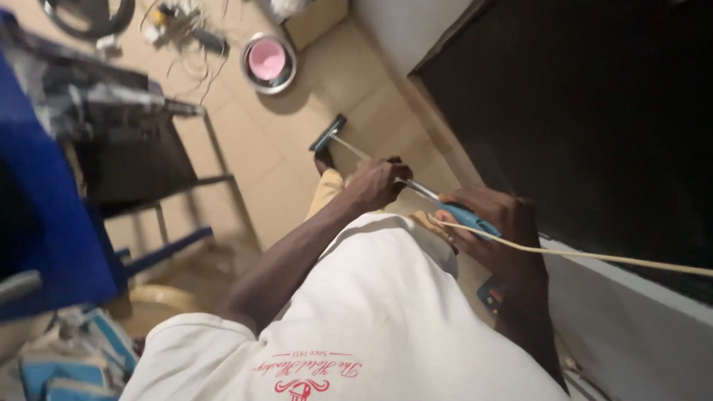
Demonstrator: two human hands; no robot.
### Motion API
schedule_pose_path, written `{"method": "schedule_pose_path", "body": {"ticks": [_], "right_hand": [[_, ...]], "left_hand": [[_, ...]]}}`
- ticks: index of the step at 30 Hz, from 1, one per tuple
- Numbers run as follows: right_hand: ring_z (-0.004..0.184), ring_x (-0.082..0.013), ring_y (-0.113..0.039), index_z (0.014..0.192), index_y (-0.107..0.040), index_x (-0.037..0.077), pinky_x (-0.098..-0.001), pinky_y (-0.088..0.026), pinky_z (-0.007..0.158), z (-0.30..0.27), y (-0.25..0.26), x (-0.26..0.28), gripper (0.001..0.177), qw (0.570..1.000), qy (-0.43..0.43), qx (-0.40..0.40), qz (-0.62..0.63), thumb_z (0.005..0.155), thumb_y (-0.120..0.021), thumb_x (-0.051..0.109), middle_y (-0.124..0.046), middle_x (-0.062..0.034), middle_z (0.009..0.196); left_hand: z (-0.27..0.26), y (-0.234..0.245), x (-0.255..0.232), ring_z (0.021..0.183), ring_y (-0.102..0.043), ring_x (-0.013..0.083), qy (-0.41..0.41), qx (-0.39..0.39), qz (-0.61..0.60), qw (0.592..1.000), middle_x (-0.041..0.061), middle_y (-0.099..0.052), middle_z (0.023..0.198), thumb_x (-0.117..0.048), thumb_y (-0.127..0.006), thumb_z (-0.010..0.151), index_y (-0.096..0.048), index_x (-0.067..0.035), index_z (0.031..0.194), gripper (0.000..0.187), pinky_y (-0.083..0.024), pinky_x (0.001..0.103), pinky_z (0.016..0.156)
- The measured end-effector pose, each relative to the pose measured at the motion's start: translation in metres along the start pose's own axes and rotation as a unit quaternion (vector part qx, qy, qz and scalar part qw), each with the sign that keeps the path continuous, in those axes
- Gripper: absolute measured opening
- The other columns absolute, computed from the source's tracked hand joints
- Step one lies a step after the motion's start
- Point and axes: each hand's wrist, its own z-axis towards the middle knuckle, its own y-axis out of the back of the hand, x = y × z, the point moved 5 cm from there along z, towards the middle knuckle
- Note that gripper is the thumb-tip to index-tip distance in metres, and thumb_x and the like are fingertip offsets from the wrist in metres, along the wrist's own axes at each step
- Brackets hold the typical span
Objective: The recorder is mopping a tiled floor using a squeegee with a cloth attached.
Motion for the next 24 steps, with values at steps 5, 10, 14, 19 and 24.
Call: {"method": "schedule_pose_path", "body": {"ticks": [5, 10, 14, 19, 24], "right_hand": [[0.067, -0.0235, -0.073, 0.098, -0.076, 0.005, -0.0349, -0.055, 0.058, -0.006, -0.010, -0.002, 0.026, 0.976, -0.116, 0.176, -0.049, 0.083, -0.084, 0.025, -0.075, -0.0108, 0.085], [0.065, -0.0195, -0.072, 0.101, -0.075, 0.004, -0.0333, -0.056, 0.056, -0.016, -0.016, 0.013, 0.022, 0.977, -0.110, 0.179, -0.029, 0.088, -0.081, 0.021, -0.074, -0.0098, 0.083], [0.069, -0.0204, -0.072, 0.101, -0.077, 0.003, -0.0339, -0.057, 0.058, -0.012, -0.037, 0.034, 0.022, 0.976, -0.067, 0.204, -0.037, 0.085, -0.082, 0.016, -0.074, -0.0113, 0.086], [0.073, -0.0234, -0.073, 0.100, -0.078, 0.005, -0.0352, -0.058, 0.061, 0.015, -0.072, 0.064, 0.027, 0.973, 0.005, 0.226, -0.033, 0.077, -0.086, 0.016, -0.074, -0.0108, 0.087], [0.067, -0.0209, -0.072, 0.101, -0.079, 0.007, -0.0344, -0.058, 0.057, 0.031, -0.114, 0.067, 0.025, 0.964, 0.017, 0.264, 0.009, 0.079, -0.086, 0.016, -0.072, -0.0104, 0.085]], "left_hand": [[-0.014, -0.028, -0.004, 0.091, -0.070, 0.0351, 0.029, -0.012, -0.004, 0.999, 0.011, -0.071, 0.100, -0.010, -0.074, 0.083, -0.075, -0.010, 0.099, 0.016, -0.055, 0.047, 0.073], [-0.033, -0.027, -0.003, 0.092, -0.070, 0.0342, 0.027, -0.005, -0.037, 0.999, 0.010, -0.070, 0.102, -0.008, -0.071, 0.083, -0.072, -0.009, 0.100, 0.017, -0.056, 0.046, 0.073], [-0.059, -0.002, 0.002, 0.093, -0.070, 0.0329, 0.031, 0.009, -0.021, 0.999, 0.010, -0.070, 0.104, -0.008, -0.068, 0.083, -0.070, -0.009, 0.101, 0.018, -0.056, 0.045, 0.073], [-0.102, 0.043, 0.021, 0.093, -0.069, 0.0318, 0.068, -0.025, 0.010, 0.997, 0.009, -0.069, 0.103, -0.011, -0.071, 0.083, -0.070, -0.010, 0.100, 0.017, -0.055, 0.046, 0.079], [-0.150, 0.078, 0.040, 0.098, -0.067, 0.0308, 0.097, -0.074, 0.013, 0.992, 0.007, -0.070, 0.101, -0.021, -0.078, 0.084, -0.072, -0.011, 0.102, 0.022, -0.055, 0.045, 0.080]]}}
